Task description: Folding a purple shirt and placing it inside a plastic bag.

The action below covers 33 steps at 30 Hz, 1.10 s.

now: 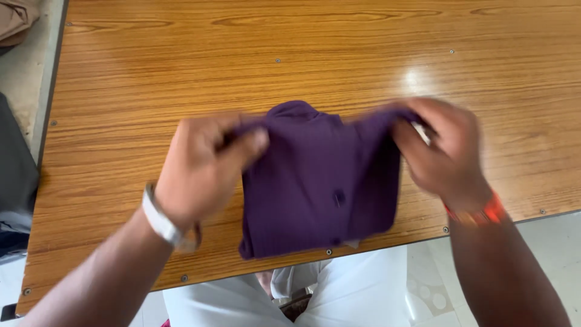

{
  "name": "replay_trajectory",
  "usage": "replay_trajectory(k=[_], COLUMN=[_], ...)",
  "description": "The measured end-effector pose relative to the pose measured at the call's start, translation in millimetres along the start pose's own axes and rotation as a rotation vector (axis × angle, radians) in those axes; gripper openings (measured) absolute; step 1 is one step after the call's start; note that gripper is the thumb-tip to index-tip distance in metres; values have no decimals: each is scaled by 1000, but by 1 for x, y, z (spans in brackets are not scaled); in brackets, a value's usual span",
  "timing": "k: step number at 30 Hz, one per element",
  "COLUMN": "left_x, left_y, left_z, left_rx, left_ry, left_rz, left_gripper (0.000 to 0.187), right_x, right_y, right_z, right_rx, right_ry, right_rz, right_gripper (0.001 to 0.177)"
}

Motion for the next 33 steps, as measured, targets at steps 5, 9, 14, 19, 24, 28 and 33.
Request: replay_trajectory(k=[5,9,14,19,24,28,33], left_x=[12,39,55,49,38,34,31], left_y=[63,72,101,96,107,113,107], left_z=[29,8,1,3,9,17,17], left_rx=[22,349,316,322,291,190,184], left_ry=[-106,77,301,312,296,346,329], left_rz=[309,880,818,830,831,863,842], left_gripper=[75,93,80,79,73,64,64], right_x=[50,80,104,106,90,86,73], right_y=[-39,-41,-32,-36,-65,-96,25], right_z=[24,10,-1,-2,-23,-49,-27], right_rx=[-90,-119,-42,20,-120,-317,-463], right_ry=[59,169,368,360,137,173,411], right_rz=[-165,-387,-423,-376,-62,161,-119], right_gripper=[50,78,74,68,49,29,63])
Point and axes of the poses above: each hand's wrist, its own z-axis towards the middle knuckle, its own x-axis out of the palm, y = z × x, the point moved 2 cm from there along z, towards the middle knuckle, and after that the axes turned 9 degrees about x, right-handed, at the moved point
